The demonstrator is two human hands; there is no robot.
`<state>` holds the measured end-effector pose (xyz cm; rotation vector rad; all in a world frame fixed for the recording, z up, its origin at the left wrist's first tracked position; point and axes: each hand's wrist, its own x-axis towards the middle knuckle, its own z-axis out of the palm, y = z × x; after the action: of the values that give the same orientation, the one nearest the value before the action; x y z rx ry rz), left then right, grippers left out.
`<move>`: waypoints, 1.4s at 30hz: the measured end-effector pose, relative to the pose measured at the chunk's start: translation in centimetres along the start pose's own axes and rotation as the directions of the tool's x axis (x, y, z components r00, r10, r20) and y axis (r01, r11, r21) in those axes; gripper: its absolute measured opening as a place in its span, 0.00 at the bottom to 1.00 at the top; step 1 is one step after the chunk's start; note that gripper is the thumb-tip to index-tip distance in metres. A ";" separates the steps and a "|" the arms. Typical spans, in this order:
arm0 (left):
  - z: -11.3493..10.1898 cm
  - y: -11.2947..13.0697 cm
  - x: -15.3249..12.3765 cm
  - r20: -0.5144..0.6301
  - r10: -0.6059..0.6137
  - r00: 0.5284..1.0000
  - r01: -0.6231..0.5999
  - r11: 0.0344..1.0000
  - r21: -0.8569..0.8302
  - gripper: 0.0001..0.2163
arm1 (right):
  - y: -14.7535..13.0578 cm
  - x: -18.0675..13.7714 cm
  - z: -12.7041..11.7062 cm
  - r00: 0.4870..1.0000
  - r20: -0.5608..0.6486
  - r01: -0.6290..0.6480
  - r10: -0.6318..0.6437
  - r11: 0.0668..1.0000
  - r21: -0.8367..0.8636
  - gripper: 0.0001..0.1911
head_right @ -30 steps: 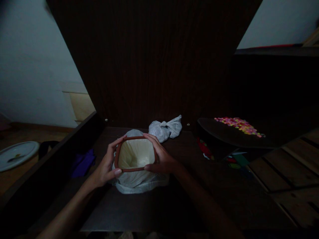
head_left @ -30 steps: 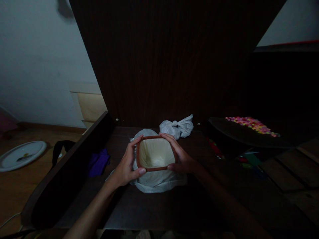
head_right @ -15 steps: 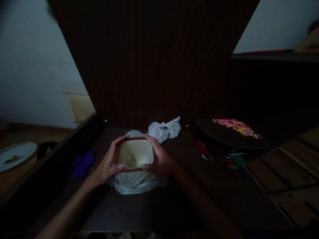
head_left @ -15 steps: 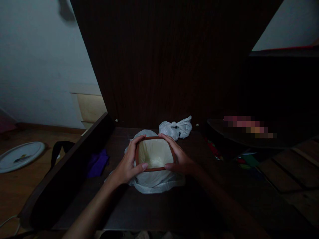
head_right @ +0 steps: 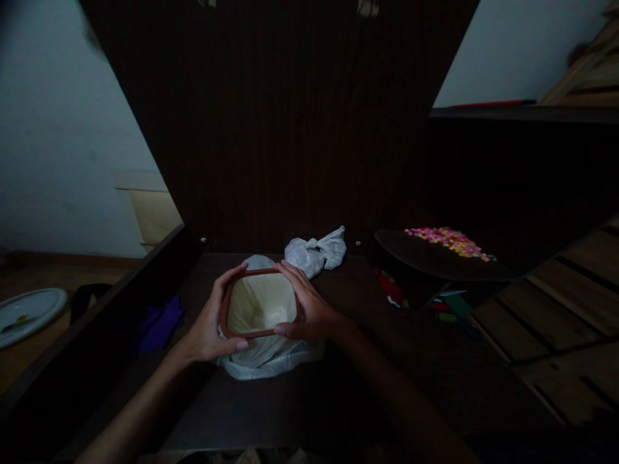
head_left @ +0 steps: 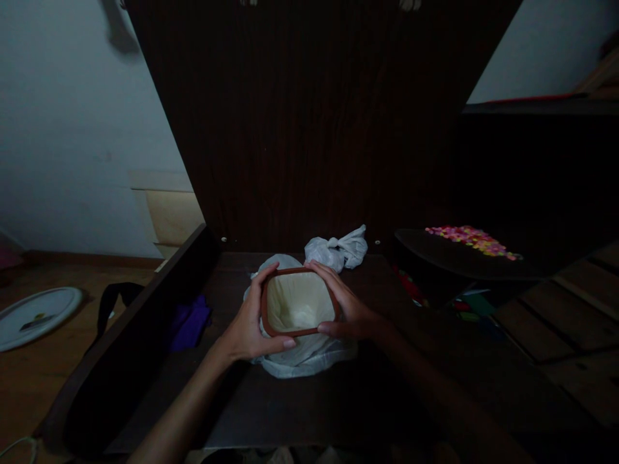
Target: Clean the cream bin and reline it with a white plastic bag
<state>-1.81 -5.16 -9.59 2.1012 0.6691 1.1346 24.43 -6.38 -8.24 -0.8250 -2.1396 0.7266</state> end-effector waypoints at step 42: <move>2.0 2.9 -3.2 -0.005 0.298 0.954 -0.292 0.939 0.182 0.56 | -4.7 3.5 5.8 0.783 0.440 0.075 0.439 0.636 -0.768 0.13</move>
<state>-1.29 -9.86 -9.99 2.4019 0.4956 1.3146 16.48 -8.18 -6.90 -1.4306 -3.0519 0.1180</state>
